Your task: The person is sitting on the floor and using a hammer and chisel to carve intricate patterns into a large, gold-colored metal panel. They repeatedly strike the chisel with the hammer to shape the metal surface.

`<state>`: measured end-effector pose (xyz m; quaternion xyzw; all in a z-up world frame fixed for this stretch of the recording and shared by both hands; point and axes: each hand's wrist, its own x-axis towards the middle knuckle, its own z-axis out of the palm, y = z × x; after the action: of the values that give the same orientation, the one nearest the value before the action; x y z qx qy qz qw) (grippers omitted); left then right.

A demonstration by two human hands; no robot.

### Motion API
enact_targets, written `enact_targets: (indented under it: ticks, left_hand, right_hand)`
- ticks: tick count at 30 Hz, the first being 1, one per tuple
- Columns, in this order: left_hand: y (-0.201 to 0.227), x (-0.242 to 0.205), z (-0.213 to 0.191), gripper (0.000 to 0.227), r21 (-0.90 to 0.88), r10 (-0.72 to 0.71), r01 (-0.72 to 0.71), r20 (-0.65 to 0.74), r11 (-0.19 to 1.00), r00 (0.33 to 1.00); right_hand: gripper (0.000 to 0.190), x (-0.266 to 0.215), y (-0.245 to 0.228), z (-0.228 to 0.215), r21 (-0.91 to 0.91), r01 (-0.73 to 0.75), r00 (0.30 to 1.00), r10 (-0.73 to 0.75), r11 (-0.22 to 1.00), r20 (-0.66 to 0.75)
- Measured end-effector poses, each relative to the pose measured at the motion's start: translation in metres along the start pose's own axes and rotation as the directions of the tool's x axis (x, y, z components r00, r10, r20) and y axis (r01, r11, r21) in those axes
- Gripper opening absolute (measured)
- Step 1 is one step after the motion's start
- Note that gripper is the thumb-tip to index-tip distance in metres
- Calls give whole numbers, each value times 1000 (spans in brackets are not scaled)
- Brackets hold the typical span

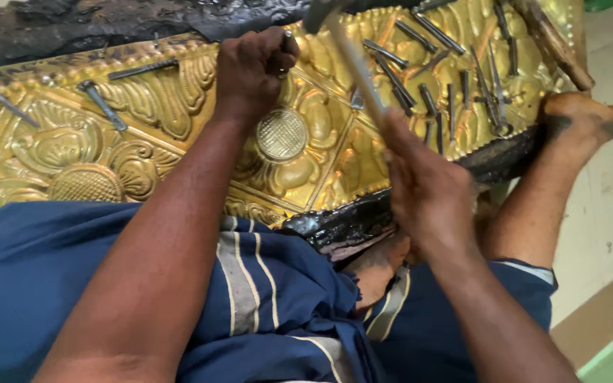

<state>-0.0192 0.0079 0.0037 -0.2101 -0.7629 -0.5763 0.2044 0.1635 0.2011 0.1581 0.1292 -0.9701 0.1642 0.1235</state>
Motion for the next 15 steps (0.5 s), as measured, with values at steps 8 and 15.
enact_targets:
  ticks: [8, 15]
  left_hand:
    - [1, -7, 0, 9, 49, -30, 27, 51, 998, 998]
    - [-4, -10, -1, 8, -22, -59, 60, 51, 998, 997]
  right_hand:
    - [54, -3, -7, 11, 114, -194, 975, 204, 974, -87]
    - [46, -28, -16, -3, 369, -203, 896, 324, 907, -303]
